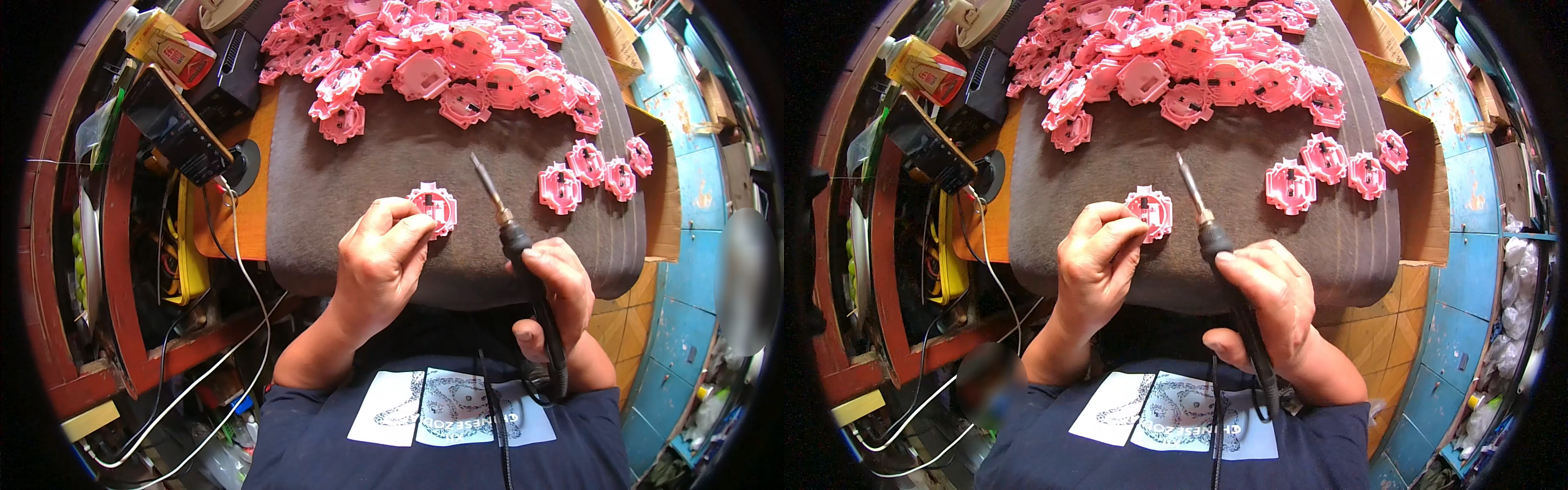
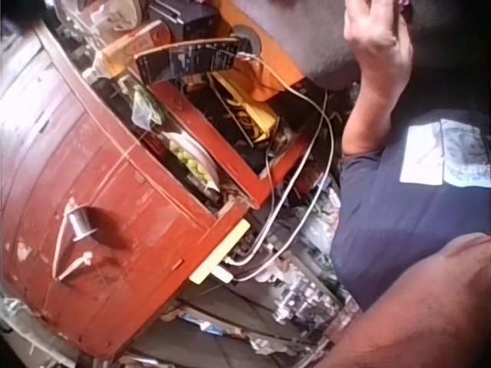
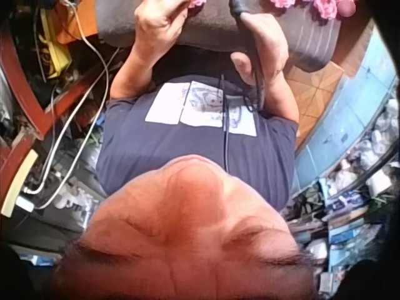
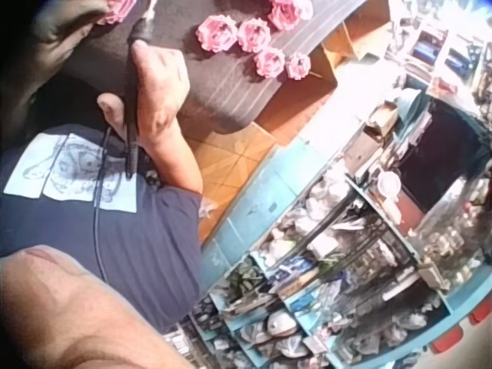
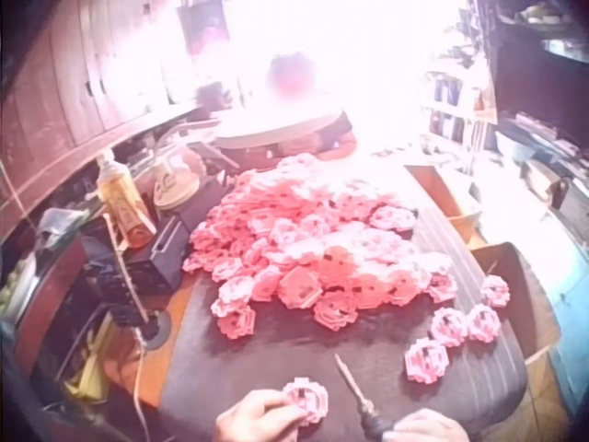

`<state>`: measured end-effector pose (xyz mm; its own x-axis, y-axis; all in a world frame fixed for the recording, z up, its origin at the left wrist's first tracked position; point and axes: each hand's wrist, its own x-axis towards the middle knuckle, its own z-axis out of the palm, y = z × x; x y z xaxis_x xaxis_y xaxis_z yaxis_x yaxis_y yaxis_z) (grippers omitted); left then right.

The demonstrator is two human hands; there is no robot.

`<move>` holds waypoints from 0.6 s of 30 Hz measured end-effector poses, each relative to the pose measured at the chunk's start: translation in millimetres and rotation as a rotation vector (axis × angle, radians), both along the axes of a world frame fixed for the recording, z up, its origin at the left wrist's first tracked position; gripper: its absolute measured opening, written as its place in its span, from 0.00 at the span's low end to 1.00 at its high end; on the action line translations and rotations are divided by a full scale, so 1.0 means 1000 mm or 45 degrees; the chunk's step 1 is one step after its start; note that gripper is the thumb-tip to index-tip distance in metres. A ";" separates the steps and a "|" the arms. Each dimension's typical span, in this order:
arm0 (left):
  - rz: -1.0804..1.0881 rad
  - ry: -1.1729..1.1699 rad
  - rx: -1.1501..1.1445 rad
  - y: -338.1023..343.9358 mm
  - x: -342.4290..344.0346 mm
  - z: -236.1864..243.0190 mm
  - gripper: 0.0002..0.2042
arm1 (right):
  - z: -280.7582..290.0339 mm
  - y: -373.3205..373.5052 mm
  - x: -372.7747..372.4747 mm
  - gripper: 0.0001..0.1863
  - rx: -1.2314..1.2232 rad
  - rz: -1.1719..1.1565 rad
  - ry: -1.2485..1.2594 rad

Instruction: The person uses a soldering iron to apply solder to small pink plastic components arranged on a work surface. The person picks up each component, applies solder to specific points, and places the component back on the table. The process is repeated for many components throughout the clip.

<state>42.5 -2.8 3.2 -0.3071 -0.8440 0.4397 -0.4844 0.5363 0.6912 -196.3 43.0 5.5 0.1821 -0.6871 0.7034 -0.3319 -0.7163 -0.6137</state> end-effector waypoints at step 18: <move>0.013 -0.044 0.022 0.000 -0.001 0.003 0.09 | 0.011 0.005 0.002 0.17 0.011 0.105 0.105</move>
<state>41.7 -3.2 6.3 -0.3133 -0.8546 0.4142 -0.5136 0.5193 0.6830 -193.9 48.3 16.9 0.2954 -0.6734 0.6777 -0.3220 -0.7381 -0.5929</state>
